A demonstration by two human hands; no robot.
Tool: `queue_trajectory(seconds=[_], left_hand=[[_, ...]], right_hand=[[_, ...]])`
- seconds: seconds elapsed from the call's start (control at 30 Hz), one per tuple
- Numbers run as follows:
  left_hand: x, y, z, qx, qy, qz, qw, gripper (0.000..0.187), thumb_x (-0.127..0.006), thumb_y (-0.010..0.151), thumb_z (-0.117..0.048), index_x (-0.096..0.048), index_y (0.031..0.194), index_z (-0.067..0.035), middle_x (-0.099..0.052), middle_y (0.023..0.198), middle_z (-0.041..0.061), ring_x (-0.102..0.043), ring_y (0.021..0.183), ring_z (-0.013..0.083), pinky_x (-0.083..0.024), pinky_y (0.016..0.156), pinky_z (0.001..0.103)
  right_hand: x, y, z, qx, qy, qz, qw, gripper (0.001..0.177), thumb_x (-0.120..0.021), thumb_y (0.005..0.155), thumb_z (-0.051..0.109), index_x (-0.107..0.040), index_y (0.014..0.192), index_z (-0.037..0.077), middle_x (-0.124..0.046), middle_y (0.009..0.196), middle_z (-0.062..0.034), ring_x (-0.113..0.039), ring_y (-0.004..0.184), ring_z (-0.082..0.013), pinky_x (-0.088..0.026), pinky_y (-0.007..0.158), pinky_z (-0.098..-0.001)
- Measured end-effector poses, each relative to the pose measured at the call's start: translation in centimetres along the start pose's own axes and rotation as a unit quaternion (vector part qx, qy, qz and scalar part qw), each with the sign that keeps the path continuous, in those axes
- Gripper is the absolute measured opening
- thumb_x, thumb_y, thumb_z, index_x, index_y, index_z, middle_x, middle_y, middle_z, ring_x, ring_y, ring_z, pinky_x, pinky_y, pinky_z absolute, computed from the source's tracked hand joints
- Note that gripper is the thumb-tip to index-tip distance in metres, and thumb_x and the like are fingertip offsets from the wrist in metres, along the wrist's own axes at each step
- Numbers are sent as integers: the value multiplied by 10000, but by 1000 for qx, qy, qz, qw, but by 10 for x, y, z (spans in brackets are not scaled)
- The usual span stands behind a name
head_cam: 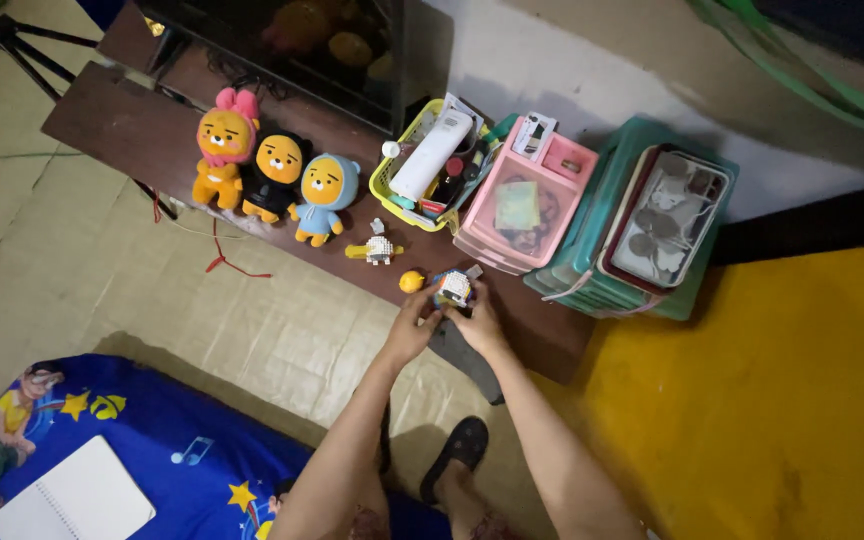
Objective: Organizing small figurines and plush toys on a shelf.
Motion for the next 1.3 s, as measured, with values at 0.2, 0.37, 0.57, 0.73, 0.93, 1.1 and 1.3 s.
queue_trajectory(seconds=[0.2,0.37,0.57,0.73,0.93,1.1,1.3], left_hand=[[-1,0,12,-75,32,-28,996,561,-727,926,-81,-566,1460,-147,-595,1376,142,-562,1267,296,-456,1064,384],[0,1,16,-49,16,-5,999,621,-711,911,-87,-506,1493,-155,-540,1474,156,-492,1381,323,-397,1135,406],[4,-11,5,9,-19,18,1000,661,-674,928,-45,-459,1541,-164,-573,1396,147,-557,1314,290,-449,1110,392],[17,-44,19,10,-117,29,993,691,-475,775,168,-497,1421,-75,-560,1409,109,-570,1298,250,-523,1046,373],[41,-73,-61,72,-188,204,958,588,-556,790,169,-536,1336,-50,-569,1359,116,-601,1262,224,-588,982,380],[62,-64,-197,173,-157,287,929,784,-841,748,-103,-436,1418,-96,-618,1299,93,-713,1017,218,-585,902,345],[84,-28,-368,-79,-54,314,945,757,-884,826,-268,-532,1451,-25,-705,1284,97,-648,1156,141,-515,972,290]], right_hand=[[2,2,11,-9,-84,-4,996,767,-822,821,271,-394,1427,78,-624,1315,-177,-631,1234,-320,-490,1021,-428],[3,-1,20,13,-105,4,994,812,-821,831,243,-377,1492,87,-607,1358,-197,-613,1253,-332,-494,1015,-425],[15,-16,31,-13,-126,5,992,896,-808,815,255,-333,1561,109,-661,1254,-169,-679,1012,-275,-550,875,-392],[39,-47,21,-5,-184,-69,980,842,-825,821,313,-384,1507,103,-675,1225,-135,-692,789,-237,-562,751,-391],[62,-81,113,1,-170,-108,979,544,-821,828,305,-641,1299,98,-736,916,-84,-685,772,-191,-546,730,-344],[74,-78,232,48,49,-32,997,243,-767,911,147,-711,1126,48,-750,937,-14,-692,852,-95,-514,790,-265],[128,-49,369,135,76,-69,986,222,-717,915,134,-709,1113,34,-750,1009,19,-685,904,-86,-527,810,-263]])
Point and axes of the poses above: each hand's wrist, its own y-axis towards the middle knuckle, its own x-axis out of the back of the hand, z = x × y, the point moved 4 cm from there along y, towards the middle knuckle
